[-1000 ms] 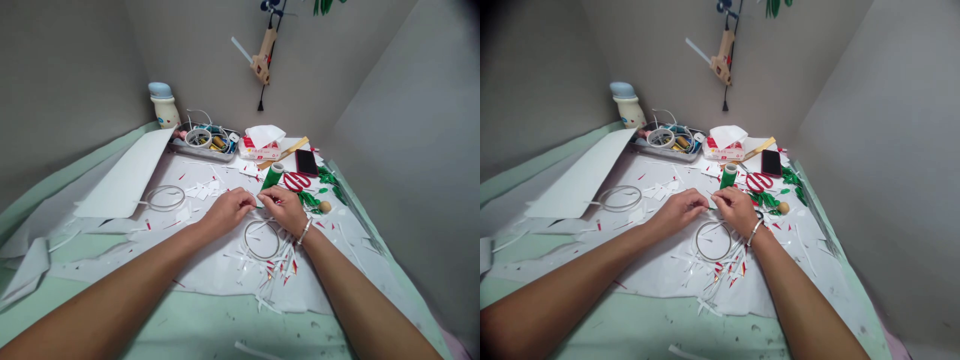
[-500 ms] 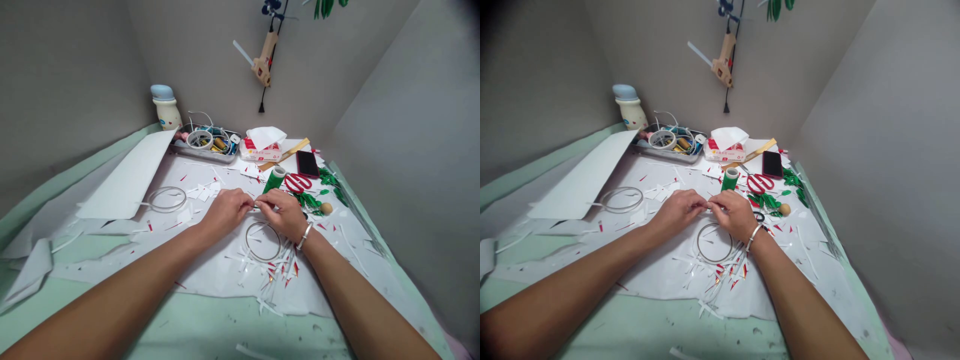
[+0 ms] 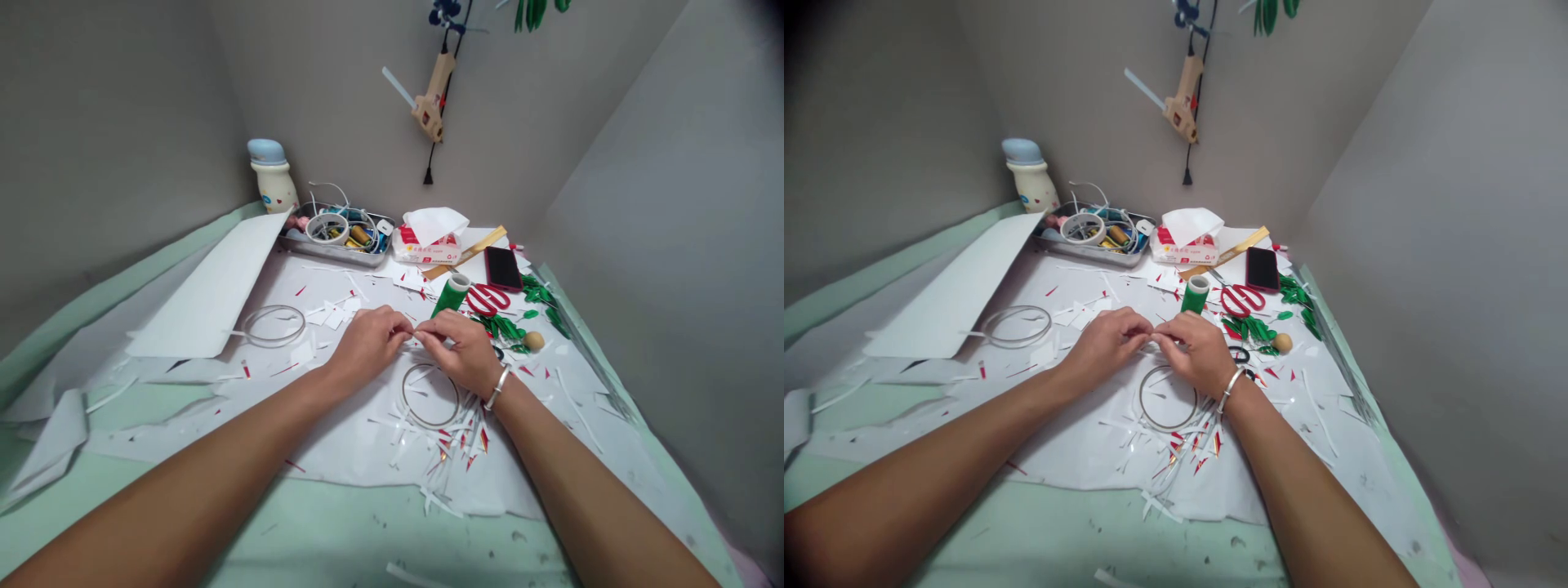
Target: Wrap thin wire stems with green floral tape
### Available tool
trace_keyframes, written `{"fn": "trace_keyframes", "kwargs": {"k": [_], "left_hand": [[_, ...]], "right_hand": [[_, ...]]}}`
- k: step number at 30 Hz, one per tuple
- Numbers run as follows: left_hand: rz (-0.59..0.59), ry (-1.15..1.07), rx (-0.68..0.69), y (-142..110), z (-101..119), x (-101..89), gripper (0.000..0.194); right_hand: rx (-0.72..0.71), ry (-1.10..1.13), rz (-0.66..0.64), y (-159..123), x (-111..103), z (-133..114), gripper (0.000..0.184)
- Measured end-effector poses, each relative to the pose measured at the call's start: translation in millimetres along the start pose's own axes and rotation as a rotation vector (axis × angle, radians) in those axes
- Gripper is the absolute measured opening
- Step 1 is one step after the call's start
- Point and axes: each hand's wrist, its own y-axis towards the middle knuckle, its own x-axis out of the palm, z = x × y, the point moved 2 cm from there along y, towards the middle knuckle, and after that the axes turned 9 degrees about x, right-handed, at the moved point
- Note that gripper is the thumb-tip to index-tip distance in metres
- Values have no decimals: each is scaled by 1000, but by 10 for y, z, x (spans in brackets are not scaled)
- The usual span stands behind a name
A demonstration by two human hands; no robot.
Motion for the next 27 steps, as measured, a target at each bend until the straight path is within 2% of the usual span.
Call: {"fn": "trace_keyframes", "kwargs": {"k": [4, 7, 10, 12, 16, 18, 20, 23, 27], "left_hand": [[-51, -94, 39, -5, 82, 4, 11], [21, -212, -5, 3, 81, -26, 10], [130, -203, -70, 6, 16, -51, 11], [145, -135, -85, 2, -22, -46, 10], [10, -2, -9, -8, -12, -1, 11], [-53, -2, 39, -10, 29, 12, 12], [-67, -66, 60, -8, 68, 8, 12], [-19, -217, 16, -1, 79, -14, 12], [107, -224, -70, -7, 9, -36, 13]], "right_hand": [[112, 16, 49, 19, -19, 142, 15], [170, 58, -5, 10, 18, 229, 14], [99, 55, -101, -8, 56, 168, 12], [25, 31, -113, -12, 53, 78, 12], [-7, -22, -6, 16, -3, -5, 14], [29, -28, 33, 32, -21, 40, 15], [88, -7, 50, 39, -21, 123, 15], [152, 45, 27, 26, 10, 221, 15], [74, 40, -92, -5, 60, 147, 14]]}}
